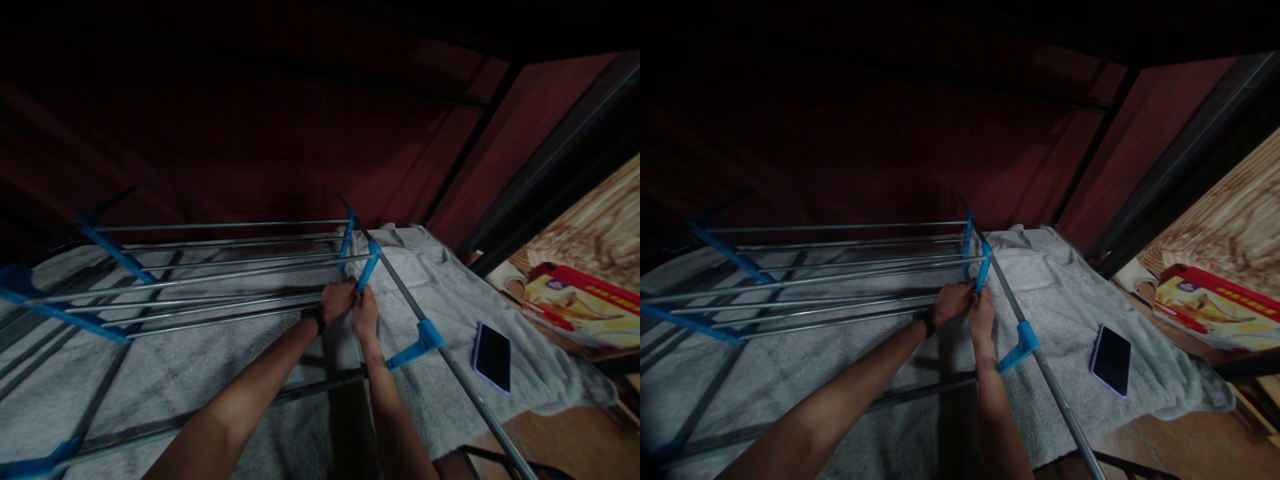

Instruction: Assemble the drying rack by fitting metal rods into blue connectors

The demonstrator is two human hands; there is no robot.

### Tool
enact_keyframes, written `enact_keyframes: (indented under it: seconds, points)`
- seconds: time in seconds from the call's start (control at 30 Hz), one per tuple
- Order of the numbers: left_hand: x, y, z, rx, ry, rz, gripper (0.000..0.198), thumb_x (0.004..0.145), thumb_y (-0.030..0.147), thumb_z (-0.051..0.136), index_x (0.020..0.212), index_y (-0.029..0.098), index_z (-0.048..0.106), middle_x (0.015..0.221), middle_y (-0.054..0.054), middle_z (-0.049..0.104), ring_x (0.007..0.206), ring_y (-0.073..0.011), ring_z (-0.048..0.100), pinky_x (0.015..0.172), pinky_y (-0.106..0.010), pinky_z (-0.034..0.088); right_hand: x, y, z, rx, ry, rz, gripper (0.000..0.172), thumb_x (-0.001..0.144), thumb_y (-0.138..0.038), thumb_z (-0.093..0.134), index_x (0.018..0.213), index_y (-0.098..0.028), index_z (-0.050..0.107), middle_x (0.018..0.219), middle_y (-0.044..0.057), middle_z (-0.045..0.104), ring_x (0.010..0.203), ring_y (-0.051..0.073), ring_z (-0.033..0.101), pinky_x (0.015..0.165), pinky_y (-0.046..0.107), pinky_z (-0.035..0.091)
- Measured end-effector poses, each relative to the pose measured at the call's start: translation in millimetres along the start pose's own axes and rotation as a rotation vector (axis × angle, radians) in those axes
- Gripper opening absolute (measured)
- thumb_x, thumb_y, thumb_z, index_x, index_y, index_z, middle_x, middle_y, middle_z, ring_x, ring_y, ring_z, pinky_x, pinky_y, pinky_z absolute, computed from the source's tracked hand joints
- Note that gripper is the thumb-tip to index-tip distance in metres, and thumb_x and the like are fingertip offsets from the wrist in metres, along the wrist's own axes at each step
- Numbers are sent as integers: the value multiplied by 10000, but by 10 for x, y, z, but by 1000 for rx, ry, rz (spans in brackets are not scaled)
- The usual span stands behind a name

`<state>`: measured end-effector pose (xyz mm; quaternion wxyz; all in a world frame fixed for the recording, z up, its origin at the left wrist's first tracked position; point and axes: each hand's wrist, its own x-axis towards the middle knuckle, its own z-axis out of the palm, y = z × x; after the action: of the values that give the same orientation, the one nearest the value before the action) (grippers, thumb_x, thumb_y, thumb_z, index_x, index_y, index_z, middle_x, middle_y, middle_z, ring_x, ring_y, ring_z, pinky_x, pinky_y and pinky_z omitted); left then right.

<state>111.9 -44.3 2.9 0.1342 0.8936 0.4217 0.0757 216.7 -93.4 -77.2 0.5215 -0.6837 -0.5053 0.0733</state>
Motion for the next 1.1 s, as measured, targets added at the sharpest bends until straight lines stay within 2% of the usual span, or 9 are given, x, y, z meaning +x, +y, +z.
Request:
enact_keyframes:
  seconds: [0.17, 0.4, 0.6, 0.87, 0.93, 1.03, 1.1]
  points:
    - [22, 4, -49, -30, -48, -22, 265, 996, 284, 429, 1186, 217, 602, 1138, -93, 732, 1076, -237, 695, 898, -333, 518, -3, 31, 7, 26, -6, -3, 358, 898, -220, 399, 1192, -172, 596, 1146, 125, 666, 1063, 239, 594, 969, 405, 465]
    - [43, 21, -97, -43, -67, -34, 257, 978, 281, 468, 1186, 234, 612, 1135, -75, 732, 1079, -229, 692, 884, -315, 520, -13, 54, 30, 44, 14, -8, 410, 883, -188, 401, 1245, -186, 592, 1188, 116, 671, 1110, 232, 589, 1015, 412, 457]
    - [48, 7, -112, -80, -74, -8, 309, 983, 269, 471, 1285, 264, 537, 1177, -56, 720, 1087, -207, 686, 886, -293, 513, -34, 27, 38, 33, 16, -9, 461, 850, -137, 399, 1269, -169, 590, 1225, 141, 662, 1132, 243, 588, 1029, 429, 451]
    - [38, 23, -80, -30, -56, -7, 302, 992, 285, 447, 1276, 218, 525, 1109, -84, 727, 1039, -233, 696, 874, -331, 515, -52, 4, 18, 41, 7, -10, 459, 866, -177, 388, 1274, -143, 595, 1205, 160, 668, 1111, 246, 597, 1002, 424, 462]
    - [-15, 43, -87, -12, -17, 37, 300, 986, 258, 456, 1268, 192, 534, 1141, -98, 716, 1073, -232, 680, 948, -357, 488, -59, 10, 0, 48, 2, -14, 445, 874, -208, 401, 1265, -142, 603, 1204, 167, 667, 1112, 254, 594, 997, 427, 462]
    - [-173, 30, -85, 43, 106, 135, 300, 993, 249, 450, 1261, 162, 552, 1248, -130, 665, 1172, -247, 618, 1065, -421, 405, -67, 18, -28, 62, 2, -25, 419, 878, -244, 424, 1239, -160, 618, 1196, 163, 673, 1093, 258, 595, 984, 428, 462]
    - [-326, -35, -73, 82, 179, 138, 330, 1013, 261, 408, 1291, 152, 548, 1274, -144, 642, 1201, -263, 583, 1087, -457, 372, -69, 19, -43, 58, -1, -31, 387, 886, -283, 439, 1202, -171, 633, 1165, 158, 682, 1062, 262, 599, 966, 430, 464]
